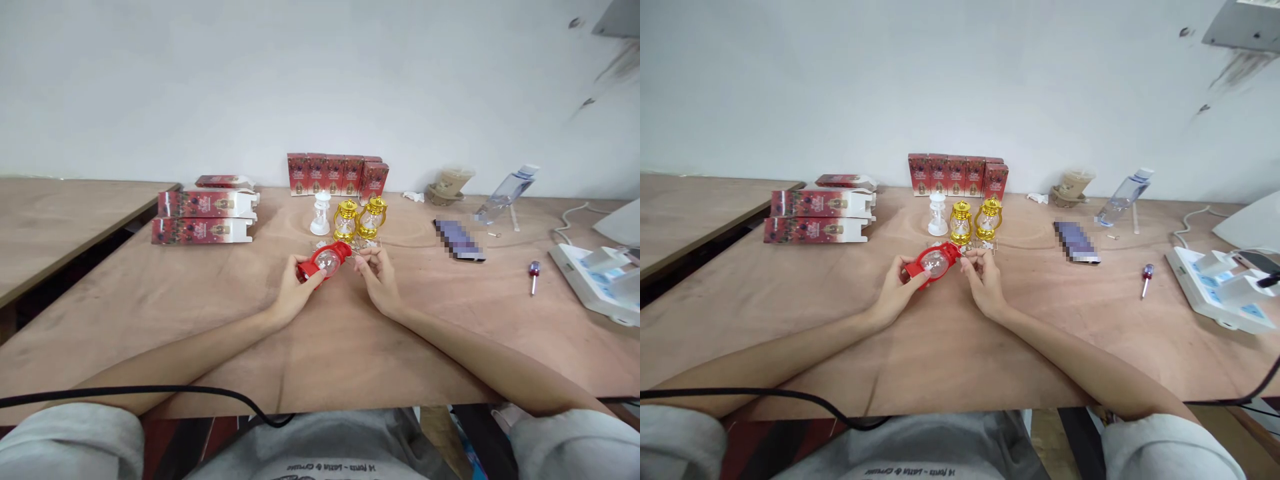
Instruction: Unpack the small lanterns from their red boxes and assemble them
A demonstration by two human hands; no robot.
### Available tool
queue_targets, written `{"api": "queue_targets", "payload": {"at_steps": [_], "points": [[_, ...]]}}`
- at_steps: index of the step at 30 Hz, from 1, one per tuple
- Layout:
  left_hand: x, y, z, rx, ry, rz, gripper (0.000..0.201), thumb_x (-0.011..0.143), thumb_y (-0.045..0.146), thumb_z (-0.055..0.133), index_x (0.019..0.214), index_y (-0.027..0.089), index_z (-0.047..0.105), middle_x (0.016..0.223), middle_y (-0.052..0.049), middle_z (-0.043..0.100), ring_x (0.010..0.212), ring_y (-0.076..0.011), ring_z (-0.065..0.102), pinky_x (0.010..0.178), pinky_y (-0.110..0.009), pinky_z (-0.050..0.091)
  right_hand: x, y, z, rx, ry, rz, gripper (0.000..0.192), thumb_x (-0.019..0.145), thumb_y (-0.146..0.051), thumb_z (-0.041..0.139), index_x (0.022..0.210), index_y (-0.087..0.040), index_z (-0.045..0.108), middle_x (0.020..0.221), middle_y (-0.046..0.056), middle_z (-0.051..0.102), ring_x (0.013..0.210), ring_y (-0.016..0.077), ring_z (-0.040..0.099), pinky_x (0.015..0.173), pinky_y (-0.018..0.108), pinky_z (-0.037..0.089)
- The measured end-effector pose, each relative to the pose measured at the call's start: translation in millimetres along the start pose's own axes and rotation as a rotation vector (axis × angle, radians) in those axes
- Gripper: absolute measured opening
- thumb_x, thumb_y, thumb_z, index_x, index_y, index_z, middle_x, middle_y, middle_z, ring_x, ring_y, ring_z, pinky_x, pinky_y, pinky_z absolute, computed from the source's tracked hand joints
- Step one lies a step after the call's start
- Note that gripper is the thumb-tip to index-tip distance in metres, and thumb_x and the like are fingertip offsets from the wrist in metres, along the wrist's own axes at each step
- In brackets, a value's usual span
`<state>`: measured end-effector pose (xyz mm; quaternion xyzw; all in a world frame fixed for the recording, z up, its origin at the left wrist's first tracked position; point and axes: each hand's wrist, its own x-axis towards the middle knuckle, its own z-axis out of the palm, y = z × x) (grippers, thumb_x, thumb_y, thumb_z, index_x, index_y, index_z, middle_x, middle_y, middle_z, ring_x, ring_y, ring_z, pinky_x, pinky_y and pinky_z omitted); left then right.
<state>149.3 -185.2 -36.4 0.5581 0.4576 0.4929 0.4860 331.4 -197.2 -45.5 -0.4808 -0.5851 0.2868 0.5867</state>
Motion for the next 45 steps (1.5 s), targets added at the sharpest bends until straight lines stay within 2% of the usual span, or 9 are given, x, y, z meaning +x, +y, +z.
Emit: {"api": "queue_targets", "payload": {"at_steps": [5,11,14,17,25,31,37,41,45], "points": [[-1.3,0.7,1.4,-0.027,0.011,-0.002,0.040,0.067,0.040,0.069,0.089,0.018,0.043,0.085,0.001,0.055,0.073,-0.0109,0.055,0.065,-0.024,0.046,-7.1,-6.8,0.2,-0.031,-0.058,-0.049,0.022,0.083,-0.044,0.057,0.091,-0.023,0.058,0.074,0.000,0.060,0.071,0.0139,0.057,0.068,0.028,0.045],[0.8,3.5,2.0,-0.199,0.027,-0.018,0.035,0.070,0.045,0.062,0.087,0.020,0.043,0.082,0.003,0.052,0.065,-0.0096,0.051,0.049,-0.020,0.046,9.8,-0.1,-3.4,0.110,0.178,0.094,0.031,0.077,-0.052,0.059,0.077,-0.022,0.053,0.062,-0.005,0.050,0.056,0.0098,0.046,0.057,0.025,0.041],[0.3,4.4,2.3,-0.212,-0.026,-0.038,0.032,0.072,0.045,0.059,0.085,0.020,0.044,0.077,0.003,0.053,0.062,-0.0094,0.050,0.046,-0.019,0.045,18.7,7.5,-6.0,0.136,0.108,0.231,0.039,0.067,-0.057,0.066,0.072,-0.020,0.055,0.059,-0.005,0.051,0.050,0.0085,0.044,0.050,0.024,0.039],[-1.7,4.5,2.7,-0.189,-0.076,-0.034,0.032,0.072,0.045,0.059,0.085,0.020,0.044,0.080,0.003,0.056,0.058,-0.0084,0.050,0.046,-0.020,0.046,19.8,10.9,-6.6,0.127,-0.041,0.256,0.038,0.063,-0.055,0.069,0.069,-0.019,0.057,0.058,-0.004,0.056,0.048,0.0090,0.048,0.049,0.025,0.042],[-6.0,4.2,3.2,-0.119,-0.106,0.020,0.032,0.074,0.044,0.059,0.087,0.020,0.043,0.078,0.003,0.057,0.048,-0.0068,0.049,0.046,-0.022,0.045,16.2,14.4,-7.0,0.091,-0.159,0.173,0.024,0.069,-0.042,0.067,0.069,-0.019,0.057,0.064,-0.001,0.062,0.055,0.0105,0.054,0.055,0.025,0.046],[-10.2,5.1,6.0,-0.124,-0.125,0.025,0.036,0.073,0.049,0.061,0.088,0.021,0.042,0.076,0.005,0.055,0.051,-0.0065,0.049,0.046,-0.020,0.045,13.1,9.8,-7.5,0.044,-0.226,0.092,0.019,0.064,-0.031,0.070,0.071,-0.022,0.055,0.065,-0.002,0.062,0.066,0.0142,0.058,0.061,0.027,0.047],[-10.7,4.0,6.8,-0.188,-0.149,-0.011,0.039,0.074,0.053,0.060,0.088,0.021,0.043,0.072,0.005,0.054,0.052,-0.0081,0.051,0.045,-0.022,0.047,7.3,-2.9,-8.2,0.028,-0.250,0.028,0.009,0.068,-0.023,0.060,0.070,-0.022,0.052,0.064,-0.004,0.059,0.062,0.0117,0.055,0.059,0.025,0.046],[-10.8,3.4,5.8,-0.185,-0.173,0.028,0.039,0.076,0.053,0.059,0.089,0.021,0.043,0.075,0.005,0.057,0.049,-0.0073,0.051,0.046,-0.022,0.048,3.9,-4.6,-8.6,-0.033,-0.229,-0.020,0.011,0.071,-0.026,0.060,0.074,-0.021,0.051,0.067,-0.003,0.059,0.059,0.0108,0.053,0.056,0.024,0.044],[-8.9,0.8,5.3,-0.199,-0.138,0.046,0.037,0.076,0.051,0.059,0.088,0.020,0.044,0.072,0.005,0.056,0.049,-0.0078,0.052,0.046,-0.023,0.048,4.0,0.0,-8.8,-0.083,-0.094,-0.062,0.018,0.079,-0.037,0.057,0.075,-0.021,0.047,0.065,-0.003,0.055,0.057,0.0100,0.051,0.055,0.024,0.043]]}}
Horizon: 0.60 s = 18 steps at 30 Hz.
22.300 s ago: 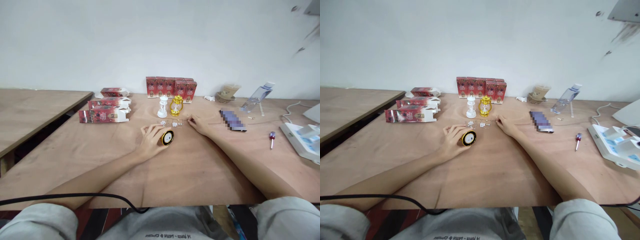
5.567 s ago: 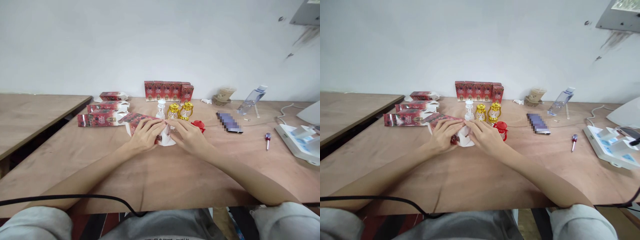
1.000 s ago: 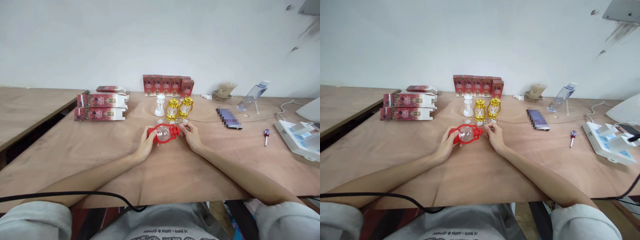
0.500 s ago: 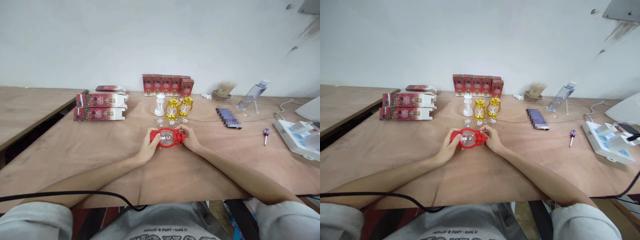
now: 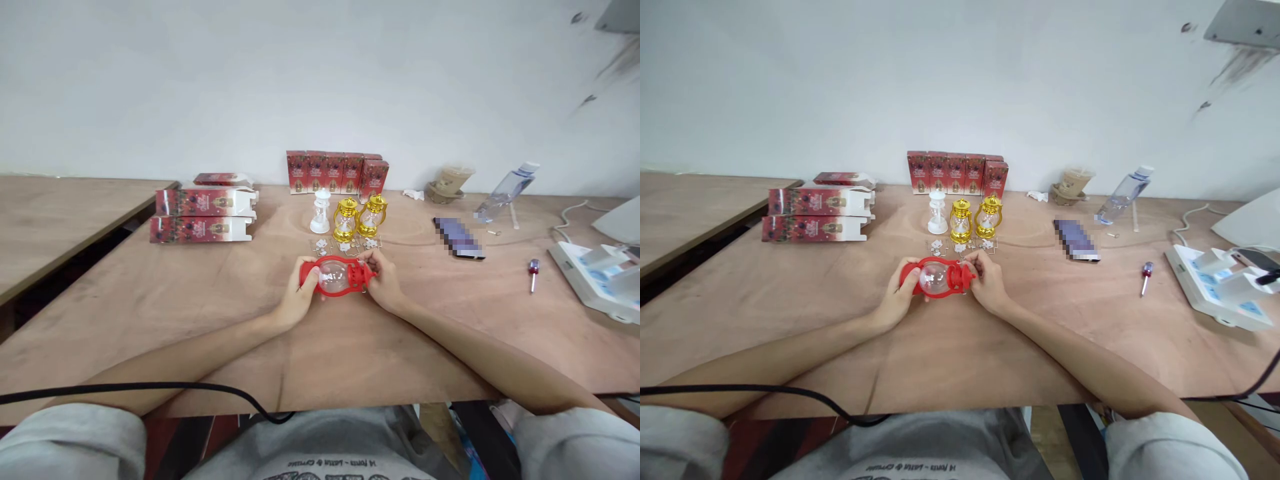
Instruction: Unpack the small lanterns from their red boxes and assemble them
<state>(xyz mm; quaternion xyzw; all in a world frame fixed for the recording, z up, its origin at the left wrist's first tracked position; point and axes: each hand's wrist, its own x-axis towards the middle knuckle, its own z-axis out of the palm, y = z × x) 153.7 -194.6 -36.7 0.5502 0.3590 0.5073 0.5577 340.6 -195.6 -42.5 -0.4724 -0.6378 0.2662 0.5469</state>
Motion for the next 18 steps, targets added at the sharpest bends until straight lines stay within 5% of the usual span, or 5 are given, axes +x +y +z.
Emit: {"api": "queue_targets", "payload": {"at_steps": [6,13,18], "points": [[5.6,-3.2,-1.4,0.037,0.129,-0.038,0.028,0.075,0.041,0.059,0.085,0.020,0.044,0.071,0.005,0.055,0.050,-0.0074,0.049,0.042,-0.020,0.046,1.6,1.2,-4.1,-0.113,0.035,-0.071,0.025,0.088,-0.044,0.047,0.074,-0.022,0.045,0.061,-0.004,0.050,0.047,0.0082,0.046,0.050,0.024,0.038],[10.2,-6.0,-3.8,-0.004,0.204,-0.026,0.026,0.077,0.041,0.057,0.084,0.021,0.043,0.074,0.004,0.053,0.055,-0.0091,0.050,0.045,-0.021,0.046,-2.5,2.4,6.3,0.212,-0.051,0.174,0.031,0.083,-0.053,0.053,0.082,-0.023,0.044,0.054,-0.009,0.050,0.036,0.0072,0.041,0.037,0.021,0.032],[12.1,-8.7,-7.7,-0.033,0.249,0.064,0.033,0.071,0.044,0.062,0.088,0.020,0.046,0.086,0.001,0.051,0.068,-0.0101,0.050,0.054,-0.022,0.047,17.0,19.5,-8.2,0.191,0.268,0.080,0.030,0.081,-0.051,0.055,0.080,-0.022,0.048,0.065,-0.004,0.056,0.054,0.0102,0.051,0.052,0.024,0.042]]}}
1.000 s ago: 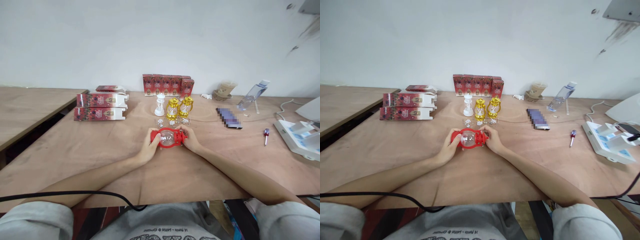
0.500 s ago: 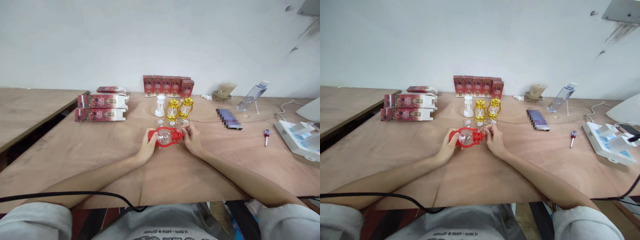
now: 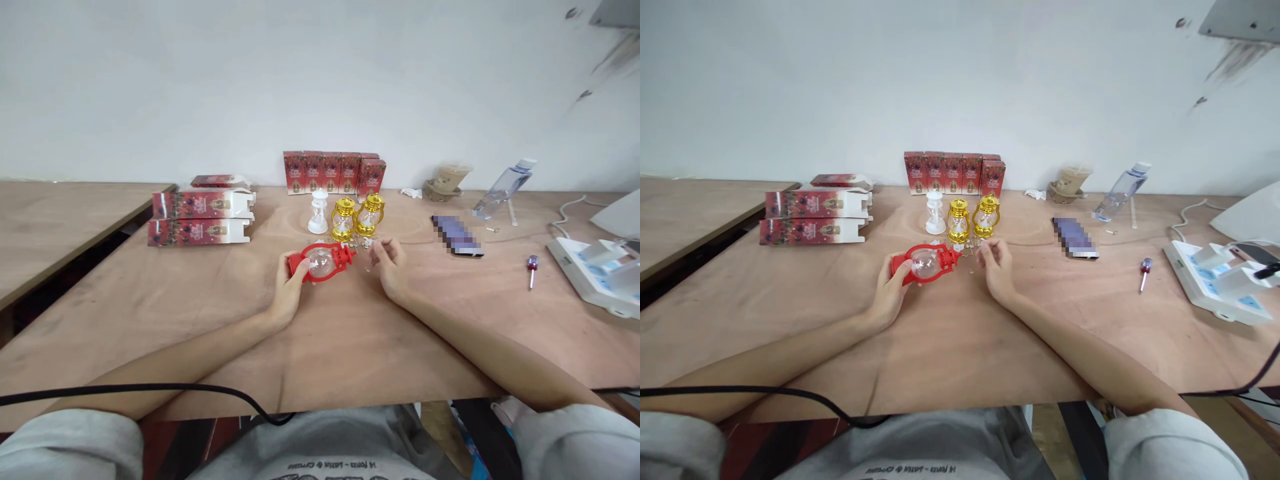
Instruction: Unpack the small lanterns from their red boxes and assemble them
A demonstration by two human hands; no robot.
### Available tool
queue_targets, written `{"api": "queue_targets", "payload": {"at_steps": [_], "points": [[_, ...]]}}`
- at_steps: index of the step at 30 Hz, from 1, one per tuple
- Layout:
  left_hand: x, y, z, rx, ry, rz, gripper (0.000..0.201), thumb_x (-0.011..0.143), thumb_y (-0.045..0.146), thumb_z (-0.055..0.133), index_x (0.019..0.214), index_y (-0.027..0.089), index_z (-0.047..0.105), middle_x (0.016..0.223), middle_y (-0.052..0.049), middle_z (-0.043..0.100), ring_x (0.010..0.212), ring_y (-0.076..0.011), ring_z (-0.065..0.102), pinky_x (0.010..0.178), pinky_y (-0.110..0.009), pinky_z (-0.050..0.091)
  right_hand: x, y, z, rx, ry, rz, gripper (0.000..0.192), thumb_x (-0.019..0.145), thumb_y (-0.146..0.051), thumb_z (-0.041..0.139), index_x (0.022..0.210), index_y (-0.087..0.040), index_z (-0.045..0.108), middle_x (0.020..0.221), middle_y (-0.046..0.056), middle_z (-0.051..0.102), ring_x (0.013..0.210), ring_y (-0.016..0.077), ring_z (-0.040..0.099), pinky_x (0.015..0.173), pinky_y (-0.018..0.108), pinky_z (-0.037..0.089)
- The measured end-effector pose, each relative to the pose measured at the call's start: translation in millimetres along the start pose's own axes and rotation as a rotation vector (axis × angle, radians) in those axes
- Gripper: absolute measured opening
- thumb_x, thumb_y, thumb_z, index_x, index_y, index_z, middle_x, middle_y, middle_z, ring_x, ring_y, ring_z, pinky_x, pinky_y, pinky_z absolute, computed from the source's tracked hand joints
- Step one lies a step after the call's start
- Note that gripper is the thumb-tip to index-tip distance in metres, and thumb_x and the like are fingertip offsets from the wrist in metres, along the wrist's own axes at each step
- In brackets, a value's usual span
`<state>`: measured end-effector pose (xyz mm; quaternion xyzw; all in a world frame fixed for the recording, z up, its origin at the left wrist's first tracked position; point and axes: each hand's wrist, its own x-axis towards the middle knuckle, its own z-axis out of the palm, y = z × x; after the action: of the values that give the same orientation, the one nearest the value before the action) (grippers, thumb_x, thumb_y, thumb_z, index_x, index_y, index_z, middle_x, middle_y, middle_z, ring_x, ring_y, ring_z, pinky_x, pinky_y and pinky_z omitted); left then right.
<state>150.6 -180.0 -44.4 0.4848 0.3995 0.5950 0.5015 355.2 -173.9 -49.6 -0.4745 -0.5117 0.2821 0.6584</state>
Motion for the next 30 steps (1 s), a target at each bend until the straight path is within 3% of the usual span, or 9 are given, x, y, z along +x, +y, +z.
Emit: {"api": "queue_targets", "payload": {"at_steps": [3,5,9,13,17,22,26,30], "points": [[-4.7,4.6,-0.2,0.101,0.015,0.121,0.035,0.068,0.040,0.067,0.088,0.019,0.047,0.085,0.001,0.051,0.073,-0.0104,0.050,0.066,-0.024,0.048,29.3,14.1,-25.2,-0.257,0.271,-0.148,0.029,0.084,-0.049,0.050,0.080,-0.021,0.050,0.076,0.001,0.057,0.070,0.0137,0.054,0.067,0.029,0.044],[-9.7,8.7,0.0,0.205,0.017,0.232,0.038,0.065,0.034,0.071,0.091,0.019,0.047,0.086,0.001,0.052,0.078,-0.0112,0.052,0.075,-0.026,0.047,48.0,23.0,-47.3,-0.507,0.354,-0.253,0.028,0.087,-0.046,0.045,0.084,-0.019,0.051,0.082,0.004,0.058,0.077,0.0171,0.053,0.074,0.033,0.043],[-12.9,9.9,-3.8,0.415,-0.058,0.546,0.045,0.062,0.026,0.074,0.098,0.021,0.047,0.094,0.000,0.050,0.085,-0.0141,0.054,0.079,-0.030,0.047,69.1,32.9,-84.0,-1.068,0.170,-0.417,0.023,0.089,-0.036,0.043,0.080,-0.018,0.056,0.087,0.010,0.063,0.089,0.0245,0.051,0.083,0.041,0.036],[-0.1,5.4,-15.0,0.596,-0.077,0.818,0.050,0.065,0.027,0.075,0.107,0.027,0.048,0.100,-0.003,0.050,0.092,-0.0197,0.053,0.077,-0.034,0.046,69.2,32.3,-90.2,-1.344,-0.080,-0.403,0.017,0.084,-0.023,0.046,0.078,-0.018,0.061,0.087,0.010,0.068,0.093,0.0262,0.051,0.083,0.040,0.033],[10.6,7.1,-22.2,0.834,-0.063,1.042,0.043,0.072,0.030,0.072,0.109,0.028,0.051,0.096,-0.004,0.053,0.088,-0.0211,0.052,0.076,-0.036,0.039,62.4,26.1,-81.3,-1.409,-0.213,-0.406,0.016,0.077,-0.018,0.049,0.078,-0.017,0.064,0.084,0.009,0.069,0.093,0.0258,0.051,0.082,0.037,0.032],[8.6,10.9,-20.4,1.043,-0.063,0.954,0.038,0.073,0.042,0.070,0.105,0.026,0.059,0.093,-0.004,0.054,0.088,-0.0217,0.050,0.078,-0.036,0.032,55.2,20.2,-77.6,-1.419,-0.305,-0.479,0.018,0.073,-0.018,0.049,0.078,-0.016,0.066,0.084,0.010,0.069,0.093,0.0266,0.052,0.084,0.039,0.032],[8.4,13.6,-17.9,1.033,-0.116,0.948,0.035,0.075,0.040,0.068,0.105,0.025,0.058,0.106,-0.006,0.059,0.099,-0.0239,0.052,0.083,-0.036,0.028,59.0,26.7,-73.4,-1.208,-0.184,-0.448,0.026,0.077,-0.020,0.047,0.096,-0.014,0.063,0.100,0.013,0.067,0.101,0.0283,0.052,0.089,0.043,0.037],[9.4,17.6,-16.2,0.980,-0.235,0.961,0.030,0.080,0.036,0.063,0.106,0.025,0.055,0.119,-0.008,0.061,0.113,-0.0254,0.053,0.090,-0.038,0.025,76.2,43.0,-61.8,-0.840,-0.118,-0.285,0.057,0.077,-0.035,0.056,0.127,-0.011,0.044,0.125,0.019,0.055,0.116,0.0317,0.049,0.099,0.052,0.036]]}}
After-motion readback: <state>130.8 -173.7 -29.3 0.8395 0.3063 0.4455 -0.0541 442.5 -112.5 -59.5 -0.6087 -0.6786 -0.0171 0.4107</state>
